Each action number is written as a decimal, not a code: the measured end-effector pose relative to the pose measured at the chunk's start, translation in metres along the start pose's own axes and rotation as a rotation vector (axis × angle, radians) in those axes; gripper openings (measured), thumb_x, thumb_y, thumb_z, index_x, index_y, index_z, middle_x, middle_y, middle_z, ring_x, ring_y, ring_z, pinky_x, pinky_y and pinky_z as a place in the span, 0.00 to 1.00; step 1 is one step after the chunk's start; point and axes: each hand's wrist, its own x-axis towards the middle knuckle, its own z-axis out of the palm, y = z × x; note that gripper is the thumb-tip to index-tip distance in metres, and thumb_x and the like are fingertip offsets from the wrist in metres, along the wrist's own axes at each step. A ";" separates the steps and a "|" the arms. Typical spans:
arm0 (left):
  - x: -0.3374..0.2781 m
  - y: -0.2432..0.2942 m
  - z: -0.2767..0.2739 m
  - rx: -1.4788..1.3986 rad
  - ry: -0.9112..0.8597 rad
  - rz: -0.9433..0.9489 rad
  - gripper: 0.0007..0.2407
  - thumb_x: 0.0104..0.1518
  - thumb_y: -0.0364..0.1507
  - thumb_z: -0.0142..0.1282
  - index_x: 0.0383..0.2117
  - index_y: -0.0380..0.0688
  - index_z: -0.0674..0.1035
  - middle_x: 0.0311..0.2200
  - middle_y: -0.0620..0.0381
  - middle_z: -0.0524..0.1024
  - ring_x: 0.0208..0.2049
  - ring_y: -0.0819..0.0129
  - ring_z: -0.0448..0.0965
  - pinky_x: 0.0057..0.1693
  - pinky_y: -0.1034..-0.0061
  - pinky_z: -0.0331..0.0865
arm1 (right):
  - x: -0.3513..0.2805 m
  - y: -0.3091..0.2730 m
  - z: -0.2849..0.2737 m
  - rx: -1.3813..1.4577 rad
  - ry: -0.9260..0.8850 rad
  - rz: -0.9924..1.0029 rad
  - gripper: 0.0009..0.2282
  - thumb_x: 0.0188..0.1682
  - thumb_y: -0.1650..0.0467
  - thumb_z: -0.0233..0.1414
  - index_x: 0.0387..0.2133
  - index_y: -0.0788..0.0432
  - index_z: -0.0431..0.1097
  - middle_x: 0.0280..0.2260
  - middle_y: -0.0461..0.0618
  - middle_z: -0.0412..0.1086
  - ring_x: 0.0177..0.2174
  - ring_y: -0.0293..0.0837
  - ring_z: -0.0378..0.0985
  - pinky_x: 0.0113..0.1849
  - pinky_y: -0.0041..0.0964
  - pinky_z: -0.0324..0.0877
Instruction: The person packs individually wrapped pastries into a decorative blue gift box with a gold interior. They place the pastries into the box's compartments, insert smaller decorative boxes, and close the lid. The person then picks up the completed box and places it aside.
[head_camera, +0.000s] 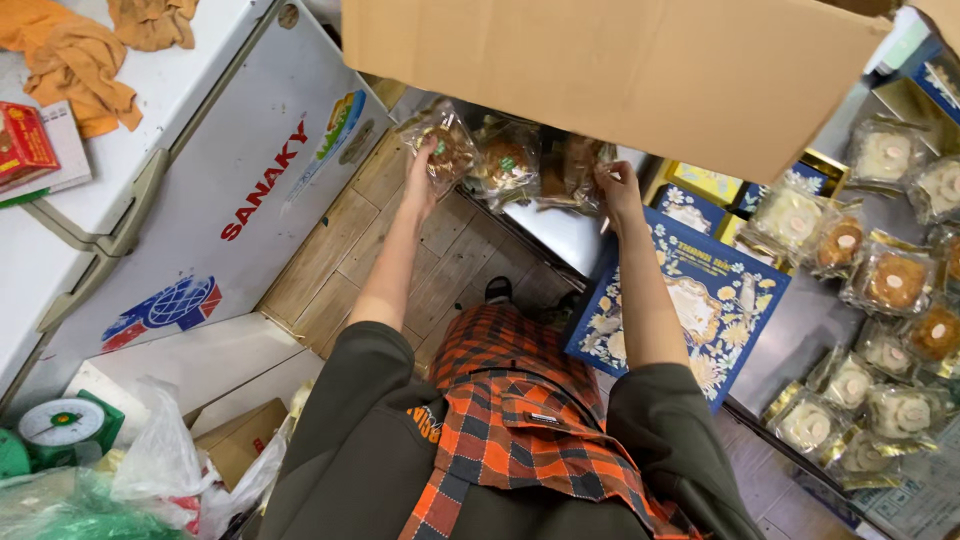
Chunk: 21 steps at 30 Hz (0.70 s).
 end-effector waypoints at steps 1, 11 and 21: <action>0.001 0.009 -0.005 -0.024 0.004 -0.015 0.36 0.50 0.42 0.63 0.65 0.42 0.61 0.64 0.37 0.61 0.57 0.45 0.72 0.57 0.45 0.72 | 0.009 0.004 0.005 -0.030 0.020 -0.030 0.13 0.57 0.70 0.62 0.47 0.64 0.67 0.37 0.49 0.69 0.36 0.40 0.71 0.36 0.33 0.69; 0.054 0.043 0.009 0.916 0.102 0.335 0.32 0.47 0.38 0.72 0.54 0.31 0.68 0.49 0.38 0.77 0.49 0.51 0.80 0.56 0.60 0.75 | 0.015 -0.002 0.016 -0.081 0.242 -0.294 0.15 0.51 0.72 0.62 0.48 0.65 0.68 0.39 0.48 0.74 0.37 0.38 0.75 0.41 0.32 0.71; -0.063 0.025 0.084 1.226 0.226 0.413 0.22 0.59 0.45 0.60 0.45 0.35 0.78 0.48 0.43 0.75 0.47 0.48 0.78 0.53 0.58 0.70 | -0.048 -0.020 -0.009 0.006 0.279 -0.528 0.10 0.56 0.72 0.61 0.31 0.61 0.65 0.29 0.42 0.70 0.29 0.32 0.69 0.32 0.26 0.64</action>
